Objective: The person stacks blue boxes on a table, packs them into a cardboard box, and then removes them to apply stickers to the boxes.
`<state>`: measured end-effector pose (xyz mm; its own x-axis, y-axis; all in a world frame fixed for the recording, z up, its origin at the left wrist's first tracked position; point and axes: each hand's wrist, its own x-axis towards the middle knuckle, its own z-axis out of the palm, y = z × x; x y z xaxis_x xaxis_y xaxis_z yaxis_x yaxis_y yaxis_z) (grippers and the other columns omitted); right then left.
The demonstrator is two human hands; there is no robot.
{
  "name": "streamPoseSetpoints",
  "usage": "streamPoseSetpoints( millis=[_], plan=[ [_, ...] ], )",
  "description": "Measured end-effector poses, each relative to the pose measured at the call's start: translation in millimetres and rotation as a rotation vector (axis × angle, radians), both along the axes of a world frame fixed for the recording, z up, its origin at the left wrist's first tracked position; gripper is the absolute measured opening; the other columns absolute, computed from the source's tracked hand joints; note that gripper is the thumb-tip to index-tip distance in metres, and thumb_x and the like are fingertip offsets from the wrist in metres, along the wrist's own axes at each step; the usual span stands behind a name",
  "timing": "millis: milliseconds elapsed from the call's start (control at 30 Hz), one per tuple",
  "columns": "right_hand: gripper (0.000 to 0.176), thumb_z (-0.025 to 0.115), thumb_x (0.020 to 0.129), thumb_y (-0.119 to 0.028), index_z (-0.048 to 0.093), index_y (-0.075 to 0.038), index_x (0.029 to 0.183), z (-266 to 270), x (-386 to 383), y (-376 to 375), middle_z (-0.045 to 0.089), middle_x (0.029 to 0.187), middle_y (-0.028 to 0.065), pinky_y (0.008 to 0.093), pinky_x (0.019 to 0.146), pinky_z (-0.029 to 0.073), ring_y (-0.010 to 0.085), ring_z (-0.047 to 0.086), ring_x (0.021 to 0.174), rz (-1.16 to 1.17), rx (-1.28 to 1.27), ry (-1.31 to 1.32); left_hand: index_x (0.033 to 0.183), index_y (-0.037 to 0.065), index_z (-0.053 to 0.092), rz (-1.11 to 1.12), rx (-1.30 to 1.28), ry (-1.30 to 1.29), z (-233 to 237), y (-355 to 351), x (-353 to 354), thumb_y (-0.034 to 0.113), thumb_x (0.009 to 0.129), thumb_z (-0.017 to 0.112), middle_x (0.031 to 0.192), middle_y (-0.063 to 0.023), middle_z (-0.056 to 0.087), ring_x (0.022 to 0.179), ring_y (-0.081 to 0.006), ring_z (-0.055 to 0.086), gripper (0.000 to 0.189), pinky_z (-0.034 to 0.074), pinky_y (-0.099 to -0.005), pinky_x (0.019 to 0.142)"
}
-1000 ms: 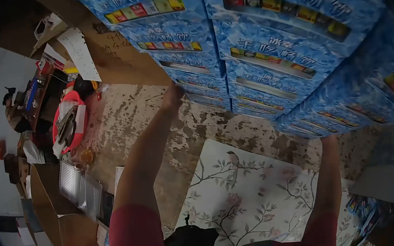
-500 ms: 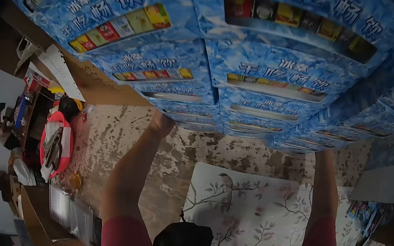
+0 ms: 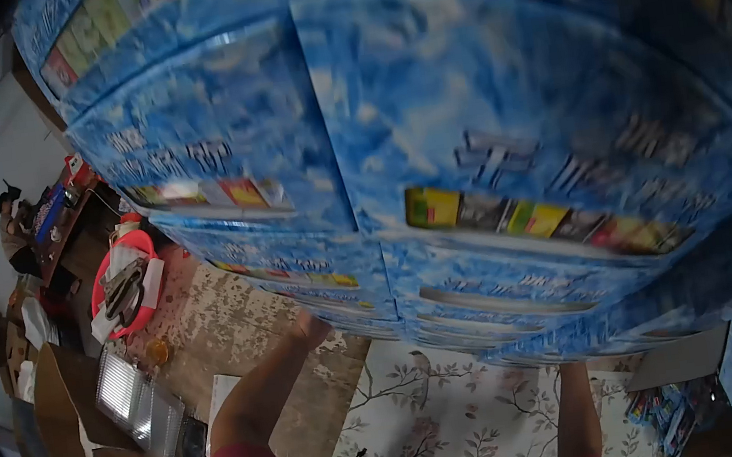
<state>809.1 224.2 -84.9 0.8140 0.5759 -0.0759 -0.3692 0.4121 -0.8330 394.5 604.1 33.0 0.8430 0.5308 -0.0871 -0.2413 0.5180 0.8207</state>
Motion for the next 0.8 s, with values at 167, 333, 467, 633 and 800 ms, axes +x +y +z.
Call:
streamPoseSetpoints(
  millis=[167,333,467,633,800],
  plan=[
    [0.049,0.042,0.093,-0.033,0.033,-0.007,0.134,-17,-68,-26,0.043,0.128,0.0090,0.0344,0.090,0.041,0.0214,0.047,0.110,0.013,0.145,-0.153,0.123,0.005,0.045,-0.097,-0.007,-0.093,-21,-38,-66,0.035,0.089,0.048,0.123,-0.0112,0.051,0.113,-0.0255,0.049,0.046,0.038,-0.0395,0.096],
    [0.048,0.042,0.094,-0.032,0.033,-0.007,0.133,-2,-78,-62,0.043,0.127,0.0087,0.0335,0.089,0.042,0.0207,0.047,0.109,0.032,0.143,-0.178,0.120,0.007,0.048,0.076,-0.138,0.016,-44,-53,-81,0.042,0.087,0.049,0.119,-0.0083,0.053,0.107,-0.0235,0.052,0.048,0.044,-0.0395,0.090],
    [0.047,0.042,0.094,-0.031,0.033,-0.007,0.133,-61,-89,-99,0.044,0.127,0.0085,0.0327,0.088,0.042,0.0201,0.048,0.108,0.040,0.161,-0.174,0.123,0.008,0.047,0.056,-0.113,0.100,-57,-57,-102,0.043,0.086,0.051,0.122,-0.0081,0.052,0.109,-0.0232,0.051,0.051,0.043,-0.0393,0.091],
    [0.046,0.041,0.094,-0.030,0.033,-0.007,0.133,-81,-91,-122,0.045,0.126,0.0082,0.0318,0.087,0.042,0.0194,0.048,0.107,0.037,0.137,-0.150,0.119,0.011,0.050,0.161,-0.250,0.126,-42,-71,-112,0.034,0.089,0.047,0.117,-0.0049,0.054,0.106,-0.0198,0.051,0.039,0.043,-0.0341,0.088],
    [0.045,0.041,0.094,-0.029,0.034,-0.007,0.133,-9,-80,-127,0.046,0.125,0.0079,0.0308,0.086,0.042,0.0187,0.049,0.106,0.016,0.074,-0.117,0.122,0.013,0.048,0.088,-0.098,0.487,-67,-72,-128,0.035,0.087,0.050,0.115,-0.0035,0.054,0.102,-0.0190,0.051,0.042,0.043,-0.0346,0.086]
  ],
)
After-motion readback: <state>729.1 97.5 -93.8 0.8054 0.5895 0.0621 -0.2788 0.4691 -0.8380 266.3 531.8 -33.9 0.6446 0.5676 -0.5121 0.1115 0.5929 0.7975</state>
